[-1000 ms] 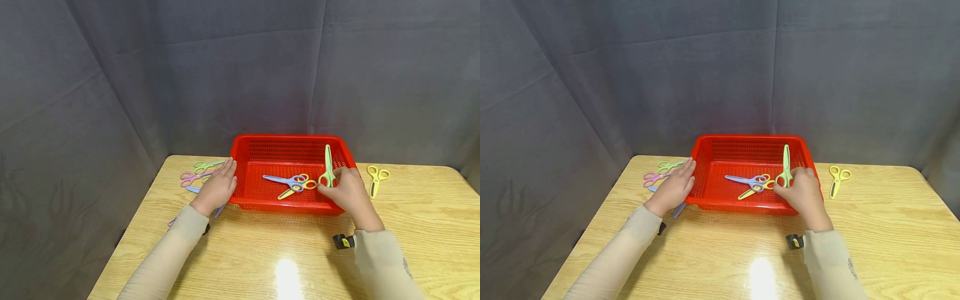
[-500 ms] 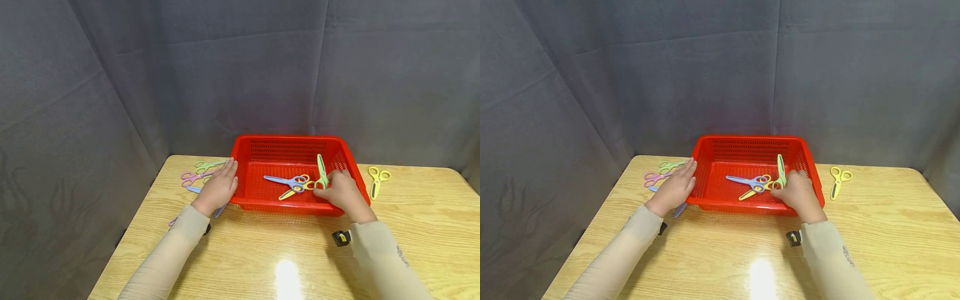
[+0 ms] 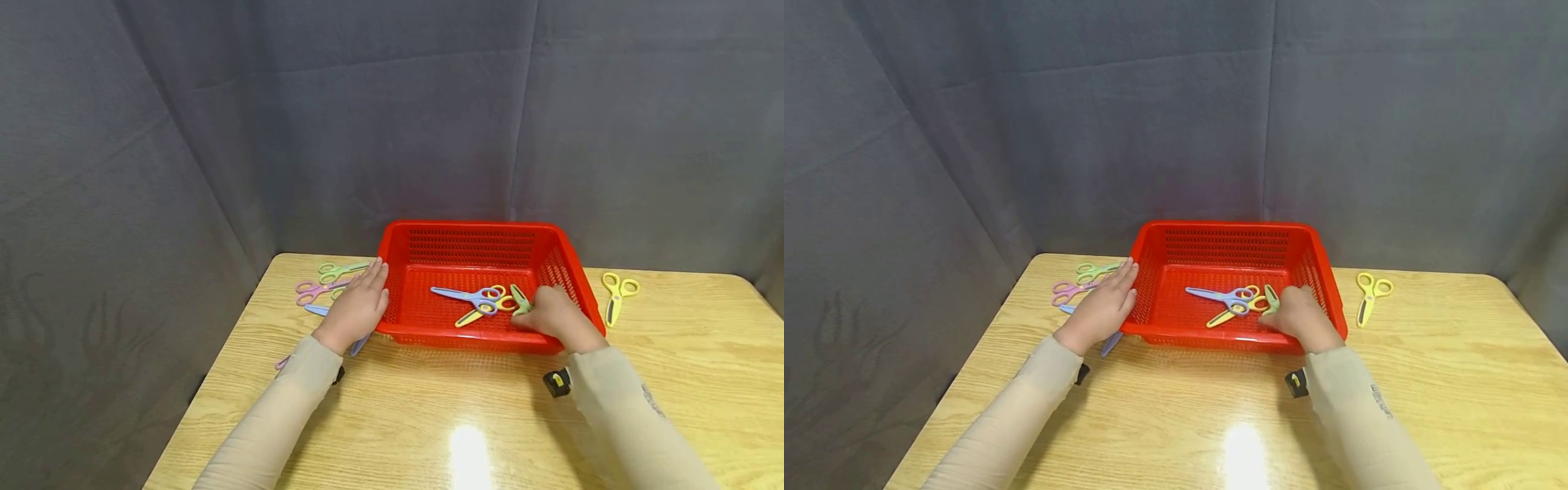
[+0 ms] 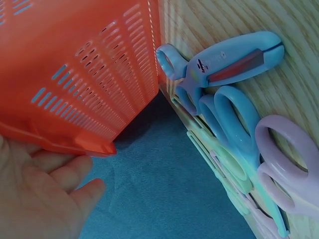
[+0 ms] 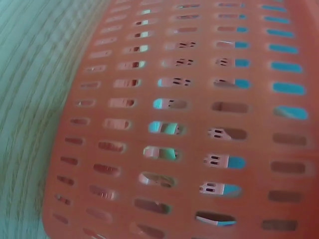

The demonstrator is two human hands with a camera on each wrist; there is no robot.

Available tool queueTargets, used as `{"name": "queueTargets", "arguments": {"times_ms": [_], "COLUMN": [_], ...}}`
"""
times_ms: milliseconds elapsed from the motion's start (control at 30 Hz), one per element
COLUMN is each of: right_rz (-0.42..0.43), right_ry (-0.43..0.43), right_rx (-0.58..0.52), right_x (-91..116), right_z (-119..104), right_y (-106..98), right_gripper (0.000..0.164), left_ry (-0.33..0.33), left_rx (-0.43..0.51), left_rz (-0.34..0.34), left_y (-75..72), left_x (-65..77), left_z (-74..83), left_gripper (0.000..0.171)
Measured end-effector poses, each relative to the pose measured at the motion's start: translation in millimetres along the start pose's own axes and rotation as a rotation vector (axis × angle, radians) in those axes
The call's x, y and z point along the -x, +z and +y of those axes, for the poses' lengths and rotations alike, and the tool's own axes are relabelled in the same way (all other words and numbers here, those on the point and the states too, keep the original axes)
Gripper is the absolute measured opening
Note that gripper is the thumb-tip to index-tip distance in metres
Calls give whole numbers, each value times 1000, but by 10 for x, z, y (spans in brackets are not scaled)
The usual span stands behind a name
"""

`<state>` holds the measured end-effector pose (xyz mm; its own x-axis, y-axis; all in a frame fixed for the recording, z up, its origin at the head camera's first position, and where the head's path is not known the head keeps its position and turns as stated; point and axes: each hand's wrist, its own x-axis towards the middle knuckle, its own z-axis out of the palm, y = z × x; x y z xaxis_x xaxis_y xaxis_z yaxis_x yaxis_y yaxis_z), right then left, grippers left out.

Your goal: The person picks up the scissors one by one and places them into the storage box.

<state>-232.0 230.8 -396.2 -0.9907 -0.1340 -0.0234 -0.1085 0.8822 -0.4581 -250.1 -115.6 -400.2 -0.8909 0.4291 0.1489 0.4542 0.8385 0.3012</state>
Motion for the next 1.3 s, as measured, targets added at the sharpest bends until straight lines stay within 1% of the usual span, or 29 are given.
{"name": "queueTargets", "arguments": {"times_ms": [100,233,400,633,833,1033,1200,1300], "right_rz": [-32,-119,-192,-237,-261,-284,-278,-284], "right_ry": [19,58,60,73,32,66,85,87], "right_rx": [10,2,22,29,45,27,23,21], "right_x": [-26,-40,-43,-53,-44,-44,-38,-43], "right_z": [-12,-17,-27,-34,-43,-53,-57,-57], "right_y": [3,-6,-8,18,18,20,0,-13], "right_gripper": [39,34,30,28,28,24,29,35], "left_ry": [-4,-8,-12,-19,-26,-22,-23,-23], "left_rx": [-7,-3,-1,3,3,12,22,21], "left_rz": [4,1,-3,-4,-9,-3,7,9], "left_y": [-3,5,11,20,29,34,26,24], "left_x": [-6,-13,5,16,12,13,10,5], "left_z": [-8,-13,-9,-9,-20,-21,-8,-5], "left_gripper": [55,55,55,55,56,56,55,55]}}
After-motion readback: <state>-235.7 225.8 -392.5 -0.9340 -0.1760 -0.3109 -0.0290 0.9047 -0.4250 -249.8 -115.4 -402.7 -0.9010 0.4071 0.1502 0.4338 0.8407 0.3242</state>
